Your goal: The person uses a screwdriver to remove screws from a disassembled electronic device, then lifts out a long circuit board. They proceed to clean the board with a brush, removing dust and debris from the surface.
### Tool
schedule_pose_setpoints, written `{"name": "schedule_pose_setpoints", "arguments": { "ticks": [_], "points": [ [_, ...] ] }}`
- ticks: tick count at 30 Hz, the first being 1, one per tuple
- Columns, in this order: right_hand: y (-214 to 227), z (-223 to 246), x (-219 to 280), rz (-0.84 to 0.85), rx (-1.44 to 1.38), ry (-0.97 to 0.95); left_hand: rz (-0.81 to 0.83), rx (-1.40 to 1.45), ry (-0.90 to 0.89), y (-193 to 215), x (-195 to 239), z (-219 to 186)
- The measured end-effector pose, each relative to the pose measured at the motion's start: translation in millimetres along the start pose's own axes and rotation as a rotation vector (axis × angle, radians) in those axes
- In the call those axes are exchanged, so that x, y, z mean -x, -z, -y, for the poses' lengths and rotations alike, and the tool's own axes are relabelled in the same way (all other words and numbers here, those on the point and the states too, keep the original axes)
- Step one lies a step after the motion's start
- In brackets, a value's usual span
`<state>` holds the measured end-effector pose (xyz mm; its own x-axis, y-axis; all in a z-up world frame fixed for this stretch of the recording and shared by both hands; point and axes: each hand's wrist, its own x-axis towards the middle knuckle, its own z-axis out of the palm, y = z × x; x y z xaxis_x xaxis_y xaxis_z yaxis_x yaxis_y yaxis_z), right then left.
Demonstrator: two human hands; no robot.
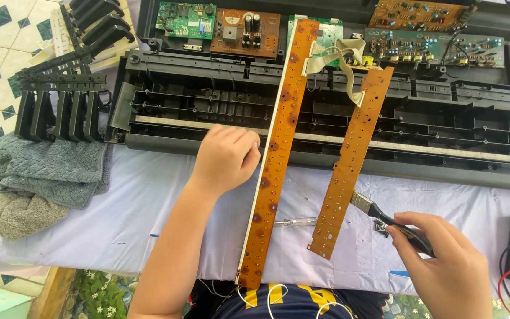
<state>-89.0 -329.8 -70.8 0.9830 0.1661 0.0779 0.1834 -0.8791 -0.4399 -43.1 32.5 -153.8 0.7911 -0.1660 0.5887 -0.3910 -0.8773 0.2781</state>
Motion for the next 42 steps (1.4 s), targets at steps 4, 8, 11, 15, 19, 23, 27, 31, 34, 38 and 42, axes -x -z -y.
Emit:
{"name": "schedule_pose_setpoints", "arguments": {
  "ticks": [4,8,11,15,19,23,27,31,34,38,42],
  "points": [
    [10,11,-4,-0.041,0.025,0.055,0.13,0.194,0.177,3,9,-7],
    [22,27,-6,-0.144,0.014,0.186,0.222,0.199,0.367,8,18,-19],
    [40,50,-19,-0.02,-0.062,-0.081,0.49,0.22,0.566,26,7,-32],
    [25,36,-7,-0.112,-0.435,0.216,0.842,0.324,0.731,46,0,-42],
    [-4,55,-23,-0.264,-0.429,0.262,0.847,0.495,0.817,50,-6,-46],
    [-23,71,-58,-0.105,-0.406,0.545,0.708,0.779,0.895,34,3,-35],
    [-38,87,-94,-0.042,-0.508,0.762,0.651,0.984,0.897,34,4,-31],
    [-64,91,-109,0.08,-0.579,0.765,0.626,1.316,0.914,20,17,-28],
    [-75,90,-93,0.027,-0.649,0.806,0.491,1.383,1.047,14,22,-31],
    [-82,66,-46,0.191,-0.658,0.831,0.558,1.471,1.071,11,26,-22],
    [-62,66,-16,0.459,-0.693,0.899,0.64,1.405,1.097,16,19,-25]
  ]
}}
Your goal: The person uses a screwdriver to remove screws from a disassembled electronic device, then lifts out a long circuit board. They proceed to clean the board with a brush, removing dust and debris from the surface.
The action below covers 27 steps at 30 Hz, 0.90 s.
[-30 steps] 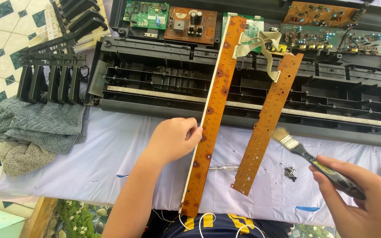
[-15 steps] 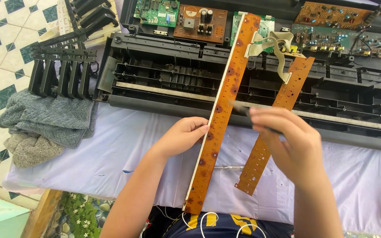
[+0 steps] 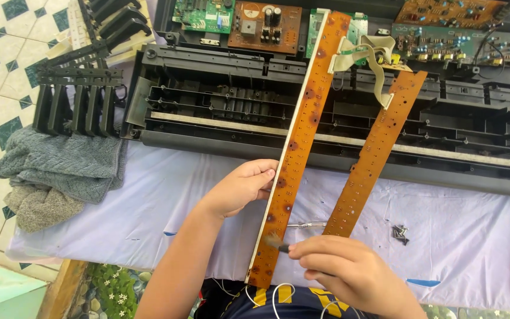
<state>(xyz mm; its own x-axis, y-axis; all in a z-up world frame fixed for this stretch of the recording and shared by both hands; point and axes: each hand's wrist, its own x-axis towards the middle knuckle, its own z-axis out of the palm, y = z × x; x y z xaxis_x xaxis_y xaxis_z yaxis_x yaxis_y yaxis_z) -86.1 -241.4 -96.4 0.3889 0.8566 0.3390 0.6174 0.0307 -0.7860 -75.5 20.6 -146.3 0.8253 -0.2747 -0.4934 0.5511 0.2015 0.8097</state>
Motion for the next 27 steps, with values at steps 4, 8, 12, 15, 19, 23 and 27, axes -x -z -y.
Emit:
{"name": "schedule_pose_setpoints", "arguments": {
  "ticks": [4,8,12,15,19,23,27],
  "points": [
    [-6,-27,19,-0.392,-0.043,0.017,-0.082,-0.107,0.012,-12,5,-13],
    [-11,-26,11,-0.33,0.121,-0.036,-0.117,-0.188,-0.09,-13,5,-10],
    [-13,18,9,0.016,-0.099,-0.058,-0.162,-0.26,-0.131,-14,4,-7],
    [-19,15,28,-0.097,-0.101,-0.026,-0.187,-0.305,-0.13,-16,5,-9],
    [-35,10,24,-0.239,0.048,-0.049,-0.211,-0.316,-0.112,-23,7,-12],
    [-48,20,29,-0.028,-0.262,0.007,-0.304,-0.431,-0.17,-31,12,-15],
    [-50,22,38,-0.238,-0.058,0.007,-0.293,-0.452,-0.308,-26,6,-4]
  ]
}}
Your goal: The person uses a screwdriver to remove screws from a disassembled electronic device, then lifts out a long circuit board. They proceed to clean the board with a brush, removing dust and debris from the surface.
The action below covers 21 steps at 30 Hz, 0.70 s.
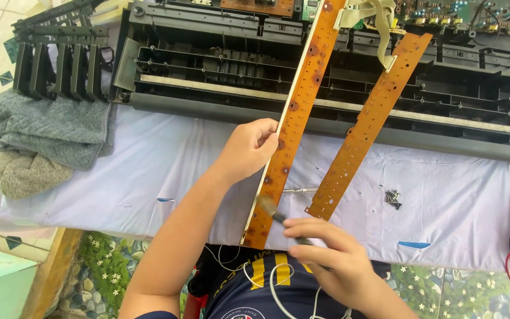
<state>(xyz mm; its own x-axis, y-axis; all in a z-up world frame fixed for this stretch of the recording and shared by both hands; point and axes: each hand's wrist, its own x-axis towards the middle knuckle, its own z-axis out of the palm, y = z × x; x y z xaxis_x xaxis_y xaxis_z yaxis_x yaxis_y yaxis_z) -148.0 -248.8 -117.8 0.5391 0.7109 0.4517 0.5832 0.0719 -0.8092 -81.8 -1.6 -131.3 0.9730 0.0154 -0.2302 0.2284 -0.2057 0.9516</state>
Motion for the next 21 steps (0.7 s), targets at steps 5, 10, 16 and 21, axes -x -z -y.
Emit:
{"name": "schedule_pose_setpoints", "arguments": {
  "ticks": [5,10,16,21],
  "points": [
    [-13,7,12,0.165,-0.137,-0.012,-0.027,-0.05,-0.023,1,2,-3],
    [-21,9,28,-0.102,0.082,-0.036,-0.042,-0.076,-0.109,-2,2,8],
    [-32,9,42,-0.072,-0.159,-0.049,-0.07,-0.089,-0.105,-4,2,10],
    [-24,4,40,-0.101,-0.01,-0.095,-0.075,-0.167,-0.177,-4,-4,20]
  ]
}}
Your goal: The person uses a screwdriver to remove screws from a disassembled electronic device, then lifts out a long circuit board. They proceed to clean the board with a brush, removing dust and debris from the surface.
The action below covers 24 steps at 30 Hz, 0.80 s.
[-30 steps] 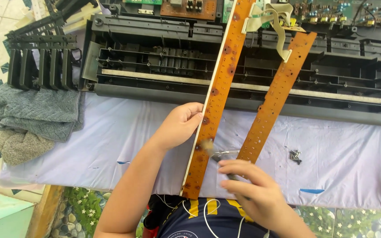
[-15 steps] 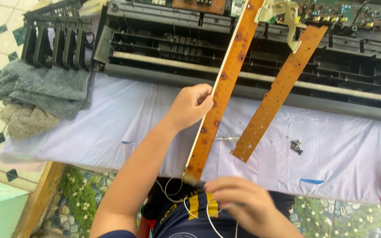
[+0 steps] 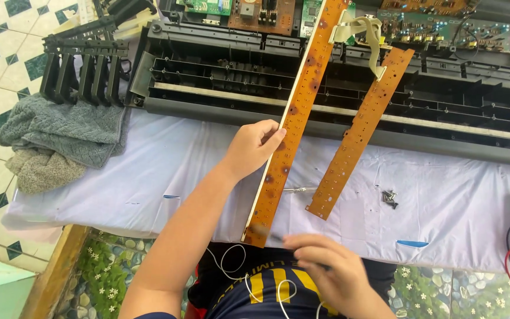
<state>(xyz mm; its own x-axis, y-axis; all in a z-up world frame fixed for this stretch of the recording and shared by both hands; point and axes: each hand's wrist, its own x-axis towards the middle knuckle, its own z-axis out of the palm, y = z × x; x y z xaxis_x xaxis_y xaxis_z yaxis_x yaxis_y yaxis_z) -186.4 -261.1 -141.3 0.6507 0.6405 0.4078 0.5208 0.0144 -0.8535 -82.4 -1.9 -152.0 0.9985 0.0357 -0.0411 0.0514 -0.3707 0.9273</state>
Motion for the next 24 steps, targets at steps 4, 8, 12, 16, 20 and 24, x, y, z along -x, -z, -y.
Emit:
{"name": "schedule_pose_setpoints", "arguments": {
  "ticks": [4,8,12,16,20,24],
  "points": [
    [20,-21,-21,-0.203,0.156,0.118,-0.021,-0.001,-0.047,0,-2,2],
    [35,-45,-46,-0.219,0.304,0.186,-0.017,-0.004,-0.027,-3,-3,8],
    [44,-40,-68,0.008,0.238,0.185,-0.045,0.033,0.019,-2,-3,3],
    [52,-28,-73,0.031,0.137,0.132,-0.037,0.077,0.035,-4,-6,6],
    [67,-35,-88,0.088,-0.001,0.125,-0.025,0.064,0.089,-3,-7,3],
    [83,-60,-114,-0.06,0.097,0.151,-0.018,0.025,0.129,-5,-10,11]
  ]
}}
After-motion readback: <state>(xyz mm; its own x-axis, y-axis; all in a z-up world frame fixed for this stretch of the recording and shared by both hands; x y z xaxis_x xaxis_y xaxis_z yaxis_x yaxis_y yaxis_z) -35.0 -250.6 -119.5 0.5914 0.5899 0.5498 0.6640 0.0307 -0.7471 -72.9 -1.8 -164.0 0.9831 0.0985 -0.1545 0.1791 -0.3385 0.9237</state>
